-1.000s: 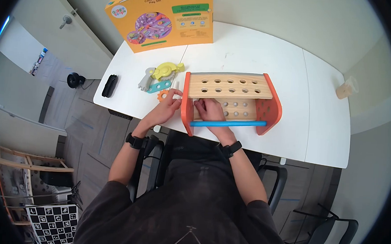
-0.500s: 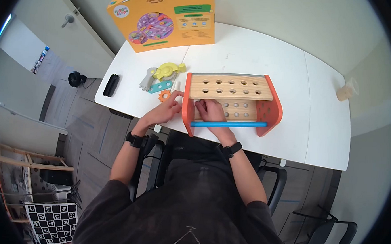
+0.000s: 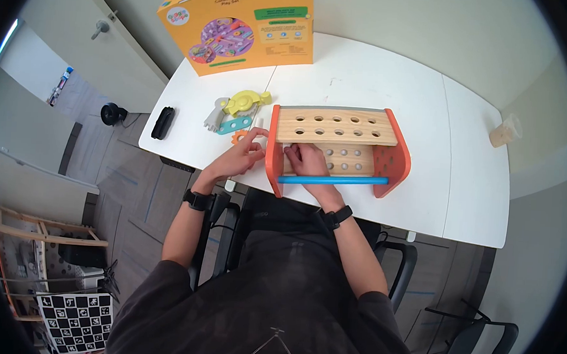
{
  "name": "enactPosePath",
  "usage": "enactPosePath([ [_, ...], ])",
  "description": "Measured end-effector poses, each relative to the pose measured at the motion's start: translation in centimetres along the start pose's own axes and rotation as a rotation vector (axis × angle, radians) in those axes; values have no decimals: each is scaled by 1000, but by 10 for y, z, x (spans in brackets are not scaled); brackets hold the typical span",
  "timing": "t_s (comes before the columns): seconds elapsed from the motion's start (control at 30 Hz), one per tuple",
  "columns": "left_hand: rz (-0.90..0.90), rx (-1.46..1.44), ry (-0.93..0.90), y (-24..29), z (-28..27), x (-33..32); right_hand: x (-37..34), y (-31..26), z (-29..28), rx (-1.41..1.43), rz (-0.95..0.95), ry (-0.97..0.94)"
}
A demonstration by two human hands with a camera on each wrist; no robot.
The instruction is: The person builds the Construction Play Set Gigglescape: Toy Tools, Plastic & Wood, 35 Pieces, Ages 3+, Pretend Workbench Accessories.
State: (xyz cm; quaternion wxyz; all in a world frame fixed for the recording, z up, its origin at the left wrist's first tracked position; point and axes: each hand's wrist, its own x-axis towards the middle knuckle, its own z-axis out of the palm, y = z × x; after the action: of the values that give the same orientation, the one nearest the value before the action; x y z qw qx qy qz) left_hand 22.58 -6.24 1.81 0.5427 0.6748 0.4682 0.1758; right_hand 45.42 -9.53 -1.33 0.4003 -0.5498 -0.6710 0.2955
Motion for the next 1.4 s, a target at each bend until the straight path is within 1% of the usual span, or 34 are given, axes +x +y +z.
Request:
enactPosePath([
  [0.03,24,-13,12,1,0,-1,0,-1,0,-4,-1,-1],
  [0.13,-155,-34,107,-4,0,15,-1,-2,-1,-13,-1,-3],
  [0.23,-241,-15,98,-6,0,22,0,-1,-2,-14,1,-8],
  [0.33,-195,-50,25,-8,4,23,-1,1,0,-23,-1,-9],
  [0.43,-13,-52,70,6,6,0,0,1,-1,-19,-12,0],
  [0.53,-63,-66,108,25,2,-11,0,-2,-2,-11,4,-12],
  [0.6,-134,-119,130,4,1,4,0,-3,-2,-19,18,-23],
  [0.63,-169,-145,141,2,0,9,0,-3,-2,-25,26,-26],
  [0.73,-251,17,69,1,1,18,1,-3,-2,-26,30,-26],
  [0.8,-123,19,37,-8,2,19,0,-1,-1,-4,10,-13],
  [0.83,-60,19,21,-4,2,15,0,-1,-1,-2,9,-9],
  [0.87,-51,10,27,1,1,9,0,-1,-1,0,8,-6],
  [0.93,-35,-11,39,13,-2,-2,0,-1,-1,-15,10,-7],
  [0.97,-62,-31,58,11,-2,-1,0,0,-1,-31,14,-11],
  [1.03,-117,-71,96,5,-3,5,0,2,0,-36,11,-12],
  [1.13,-269,-29,55,5,-2,15,0,3,1,-16,8,-11],
  [1.2,-177,-15,20,-8,0,22,0,-1,-1,-16,29,-24],
  [1.33,-16,9,1,-8,-2,11,-1,-1,-2,-19,22,-12],
  [1.4,-78,-25,28,10,-2,2,-1,-1,-1,-6,11,-2],
])
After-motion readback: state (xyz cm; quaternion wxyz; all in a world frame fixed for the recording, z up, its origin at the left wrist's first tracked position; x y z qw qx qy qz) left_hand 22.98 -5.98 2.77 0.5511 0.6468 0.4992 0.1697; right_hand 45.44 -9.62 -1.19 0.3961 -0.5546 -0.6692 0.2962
